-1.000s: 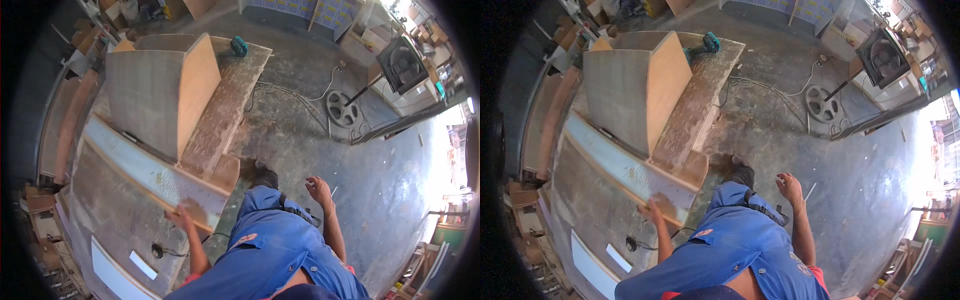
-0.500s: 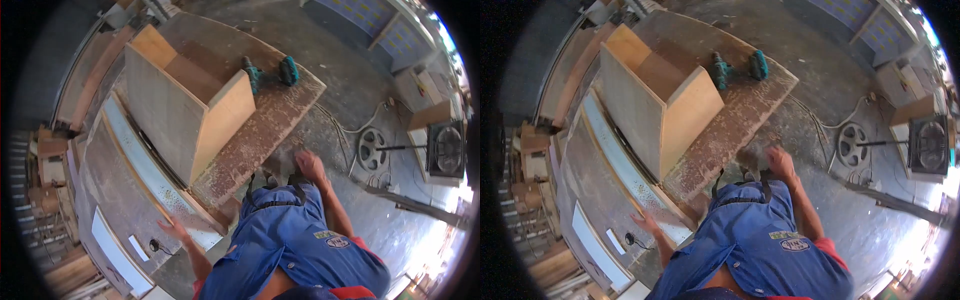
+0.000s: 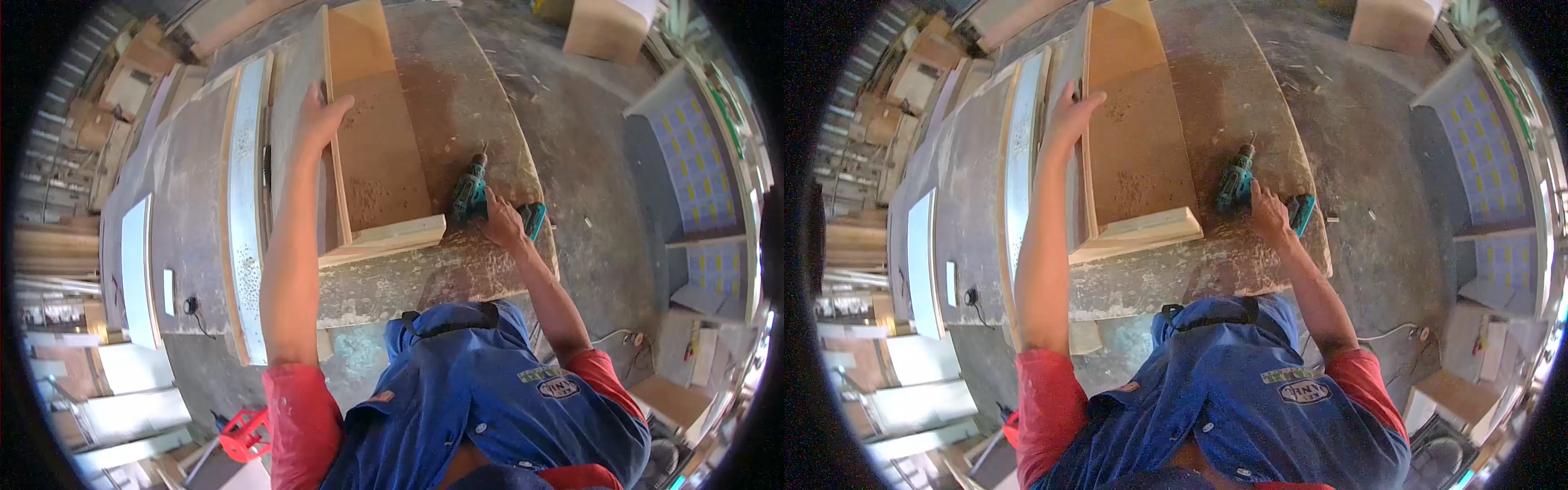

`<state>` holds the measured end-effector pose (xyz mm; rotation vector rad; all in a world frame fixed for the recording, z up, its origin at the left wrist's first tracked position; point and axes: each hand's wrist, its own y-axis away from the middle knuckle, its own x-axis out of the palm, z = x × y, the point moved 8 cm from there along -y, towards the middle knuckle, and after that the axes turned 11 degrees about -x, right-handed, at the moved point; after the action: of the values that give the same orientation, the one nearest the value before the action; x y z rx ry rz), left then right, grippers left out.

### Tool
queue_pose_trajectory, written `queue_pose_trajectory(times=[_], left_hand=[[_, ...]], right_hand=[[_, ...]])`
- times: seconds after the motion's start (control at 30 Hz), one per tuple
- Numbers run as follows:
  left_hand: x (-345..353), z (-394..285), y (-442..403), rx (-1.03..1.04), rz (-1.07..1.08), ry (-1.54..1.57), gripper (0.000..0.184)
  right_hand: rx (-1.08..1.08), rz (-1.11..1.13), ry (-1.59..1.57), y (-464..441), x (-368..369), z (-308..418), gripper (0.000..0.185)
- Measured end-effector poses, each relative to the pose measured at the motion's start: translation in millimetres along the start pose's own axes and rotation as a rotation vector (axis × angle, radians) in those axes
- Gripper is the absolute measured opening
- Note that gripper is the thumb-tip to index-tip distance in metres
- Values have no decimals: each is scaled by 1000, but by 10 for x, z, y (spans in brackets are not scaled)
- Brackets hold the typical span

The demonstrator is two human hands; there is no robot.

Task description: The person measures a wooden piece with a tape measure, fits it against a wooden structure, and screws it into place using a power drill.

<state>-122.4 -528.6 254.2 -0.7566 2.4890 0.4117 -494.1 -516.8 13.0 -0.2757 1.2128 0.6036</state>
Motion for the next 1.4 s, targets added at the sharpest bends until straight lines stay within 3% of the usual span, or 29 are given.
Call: queue_pose_trajectory(times=[0.13, 0.27, 0.37, 0.47, 0.53, 0.57, 0.6, 0.67, 0.73, 0.8, 0.83, 0.9, 0.93, 1.0, 1.03, 1.1, 1.33, 1.4], left_hand=[[148, 37, -513, -57, -149, -483, 80], [109, -29, -373, -109, -143, -509, 73], [76, 4, -365, -137, -174, -559, 75], [143, 288, -505, -118, -174, -532, 81], [92, 191, -422, 175, -411, -629, 62], [81, 275, -445, 153, -421, -628, 62], [76, 174, -383, 60, -353, -534, 63], [65, 156, -347, -53, -294, -437, 64], [70, 95, -297, 44, -351, -498, 66], [54, 46, -294, -3, -314, -491, 67], [65, 58, -306, -31, -278, -483, 67], [62, 51, -266, 17, -309, -482, 67], [56, 15, -234, 78, -339, -482, 66], [41, 17, -264, 9, -298, -446, 65], [51, 47, -277, -49, -256, -408, 63], [56, 60, -282, -28, -278, -412, 63], [22, -18, -170, -74, -285, -382, 63], [31, 25, -230, -53, -320, -385, 62]], right_hand=[[64, 26, -104, -129, 84, -125, 86], [9, -15, -168, -205, 73, -139, 79], [53, 36, -282, -330, -337, 1, 70], [-117, 6, -470, -525, -617, 262, 51], [-223, 5, -593, -766, -562, 348, 47], [-306, -8, -728, -862, -549, 426, 42], [-216, 101, -799, -987, -578, 568, 36], [-282, 140, -802, -1291, -520, 830, 39], [-330, 178, -809, -1430, -538, 1099, 42], [-177, 461, -662, -1481, -427, 1235, 42], [-180, 472, -660, -1556, -323, 1246, 42], [-219, 372, -1177, -1745, -127, 1331, 46], [-217, 385, -1175, -1836, 0, 1314, 46], [-521, 446, -1365, -1897, 45, 1474, 51], [-516, 454, -1364, -1861, -80, 1572, 51], [-344, 510, -572, -1804, -310, 1660, 57], [-356, 524, -435, -1899, -195, 1612, 52], [-432, 439, -501, -1911, -242, 1656, 53]])
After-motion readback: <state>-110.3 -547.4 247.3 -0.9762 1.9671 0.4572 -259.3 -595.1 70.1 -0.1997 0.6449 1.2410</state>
